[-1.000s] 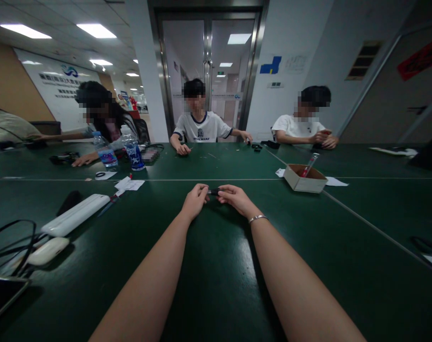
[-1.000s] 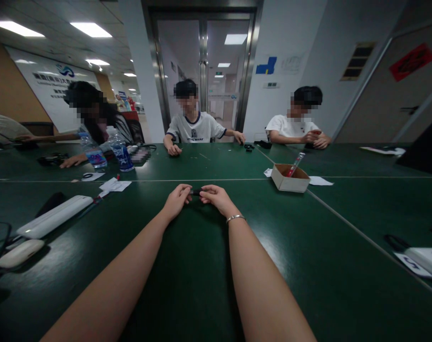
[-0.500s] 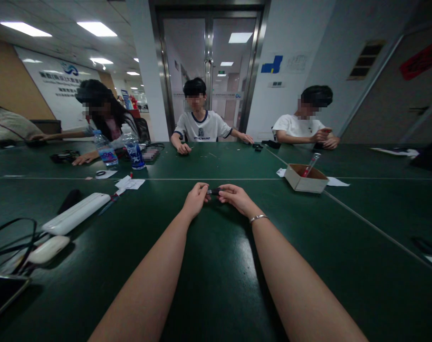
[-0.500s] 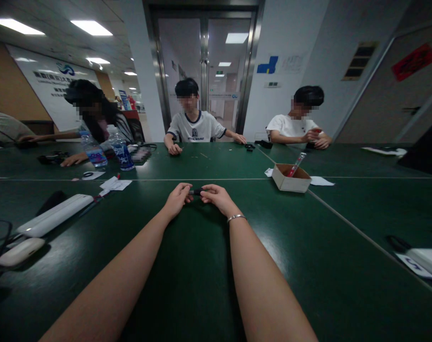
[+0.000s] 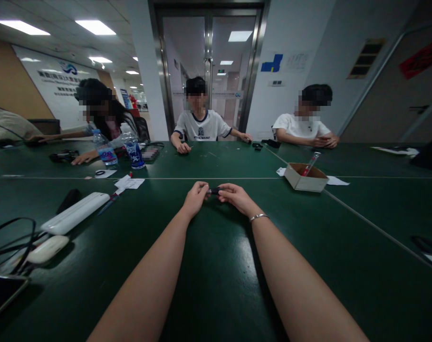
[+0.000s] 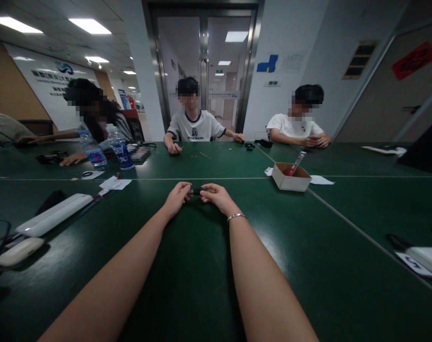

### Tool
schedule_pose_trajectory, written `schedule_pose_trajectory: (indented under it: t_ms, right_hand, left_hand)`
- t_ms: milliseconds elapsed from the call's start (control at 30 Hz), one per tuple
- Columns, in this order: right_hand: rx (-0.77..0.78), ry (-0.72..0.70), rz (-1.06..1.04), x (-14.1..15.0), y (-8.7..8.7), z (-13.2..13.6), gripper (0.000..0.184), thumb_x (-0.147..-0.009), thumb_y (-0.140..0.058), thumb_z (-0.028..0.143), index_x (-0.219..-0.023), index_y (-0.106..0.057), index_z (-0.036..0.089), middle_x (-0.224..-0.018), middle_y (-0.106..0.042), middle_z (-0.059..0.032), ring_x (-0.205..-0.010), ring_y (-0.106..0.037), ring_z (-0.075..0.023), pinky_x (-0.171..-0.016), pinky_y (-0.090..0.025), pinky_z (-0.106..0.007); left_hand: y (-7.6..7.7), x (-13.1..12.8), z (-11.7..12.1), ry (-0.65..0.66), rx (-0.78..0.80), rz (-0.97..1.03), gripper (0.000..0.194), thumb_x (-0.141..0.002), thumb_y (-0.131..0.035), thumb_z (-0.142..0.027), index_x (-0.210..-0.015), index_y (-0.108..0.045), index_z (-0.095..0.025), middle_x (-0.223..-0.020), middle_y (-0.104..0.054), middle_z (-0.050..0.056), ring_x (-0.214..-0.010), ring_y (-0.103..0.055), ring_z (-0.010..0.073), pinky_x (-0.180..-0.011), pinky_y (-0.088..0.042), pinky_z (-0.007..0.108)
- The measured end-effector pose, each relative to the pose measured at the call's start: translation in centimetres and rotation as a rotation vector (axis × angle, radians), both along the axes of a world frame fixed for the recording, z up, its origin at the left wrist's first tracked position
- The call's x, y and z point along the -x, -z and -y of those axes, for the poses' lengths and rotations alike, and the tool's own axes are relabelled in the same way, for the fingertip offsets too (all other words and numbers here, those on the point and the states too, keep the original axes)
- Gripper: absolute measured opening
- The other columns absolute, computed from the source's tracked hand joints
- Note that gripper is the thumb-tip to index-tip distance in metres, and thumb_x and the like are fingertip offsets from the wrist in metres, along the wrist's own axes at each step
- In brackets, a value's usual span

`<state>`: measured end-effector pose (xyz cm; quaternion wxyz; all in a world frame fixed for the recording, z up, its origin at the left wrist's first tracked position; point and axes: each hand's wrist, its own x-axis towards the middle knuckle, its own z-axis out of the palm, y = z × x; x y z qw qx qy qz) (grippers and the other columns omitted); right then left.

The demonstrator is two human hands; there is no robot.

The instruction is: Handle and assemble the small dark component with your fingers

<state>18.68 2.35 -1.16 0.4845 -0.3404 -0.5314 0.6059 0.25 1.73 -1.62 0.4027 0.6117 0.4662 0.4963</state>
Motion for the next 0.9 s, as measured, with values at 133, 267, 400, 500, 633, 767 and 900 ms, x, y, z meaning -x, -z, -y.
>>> schedule_pose_trajectory:
  t_ms: [133, 267, 400, 500, 633, 767, 900]
  right_hand:
    - [-0.008, -0.003, -0.002, 0.01, 0.06, -0.05, 0.031, -0.066, -0.082, 0.018, -0.092, -0.066, 0.014, -0.075, -0.067, -0.0032, -0.063, -0.062, -0.0109, -0.059, -0.054, -0.020]
    - [-0.004, -0.009, 0.003, -0.01, 0.02, -0.05, 0.030, -0.066, -0.082, 0.019, -0.092, -0.066, 0.014, -0.074, -0.067, -0.0030, -0.064, -0.063, -0.0113, -0.060, -0.054, -0.021]
    - [0.001, -0.014, 0.006, 0.00, -0.02, -0.01, 0.033, -0.066, -0.082, 0.019, -0.093, -0.065, 0.013, -0.073, -0.067, -0.0036, -0.064, -0.063, -0.0113, -0.060, -0.053, -0.020]
    - [-0.003, -0.007, 0.007, 0.02, 0.00, 0.01, 0.033, -0.066, -0.082, 0.019, -0.093, -0.065, 0.013, -0.073, -0.067, -0.0034, -0.064, -0.062, -0.0114, -0.060, -0.053, -0.020]
    - [-0.012, -0.007, 0.006, 0.05, 0.07, -0.06, 0.033, -0.065, -0.082, 0.020, -0.093, -0.065, 0.014, -0.073, -0.067, -0.0033, -0.065, -0.062, -0.0117, -0.060, -0.053, -0.021]
    - [-0.008, -0.006, 0.013, 0.06, 0.10, -0.15, 0.033, -0.065, -0.082, 0.019, -0.092, -0.065, 0.014, -0.073, -0.067, -0.0031, -0.065, -0.063, -0.0121, -0.060, -0.054, -0.022]
    - [-0.008, -0.009, 0.015, 0.07, 0.03, -0.09, 0.032, -0.065, -0.082, 0.018, -0.093, -0.065, 0.014, -0.072, -0.067, -0.0035, -0.065, -0.063, -0.0118, -0.060, -0.053, -0.021]
  left_hand:
    - [-0.12, 0.03, 0.09, -0.033, -0.064, -0.026, 0.028, -0.078, -0.059, -0.025, -0.105, -0.057, -0.019, -0.087, -0.063, 0.004, -0.081, -0.059, 0.0154, -0.073, -0.045, 0.027]
    - [-0.03, 0.03, 0.12, 0.016, -0.029, 0.002, 0.026, -0.085, -0.052, -0.033, -0.104, -0.057, -0.016, -0.077, -0.062, 0.003, -0.072, -0.059, 0.0151, -0.068, -0.046, 0.027]
    - [0.46, 0.04, -0.20, 0.055, -0.073, -0.003, 0.023, -0.085, -0.052, -0.030, -0.104, -0.057, -0.017, -0.080, -0.063, 0.004, -0.076, -0.061, 0.0151, -0.068, -0.046, 0.026]
    - [0.73, 0.08, -0.48, 0.033, -0.094, -0.002, 0.023, -0.083, -0.055, -0.026, -0.104, -0.057, -0.017, -0.086, -0.064, 0.004, -0.081, -0.061, 0.0153, -0.073, -0.046, 0.026]
    - [0.63, 0.13, -0.52, 0.005, -0.099, -0.025, 0.024, -0.081, -0.057, -0.023, -0.104, -0.059, -0.018, -0.084, -0.063, 0.003, -0.081, -0.060, 0.0155, -0.075, -0.046, 0.027]
    - [0.35, 0.14, -0.35, -0.014, -0.102, -0.030, 0.024, -0.078, -0.058, -0.019, -0.102, -0.060, -0.018, -0.086, -0.062, 0.003, -0.080, -0.059, 0.0150, -0.076, -0.046, 0.027]
    - [0.27, 0.18, -0.26, -0.025, -0.125, -0.032, 0.025, -0.076, -0.060, -0.018, -0.101, -0.061, -0.018, -0.088, -0.062, 0.004, -0.080, -0.058, 0.0151, -0.077, -0.046, 0.028]
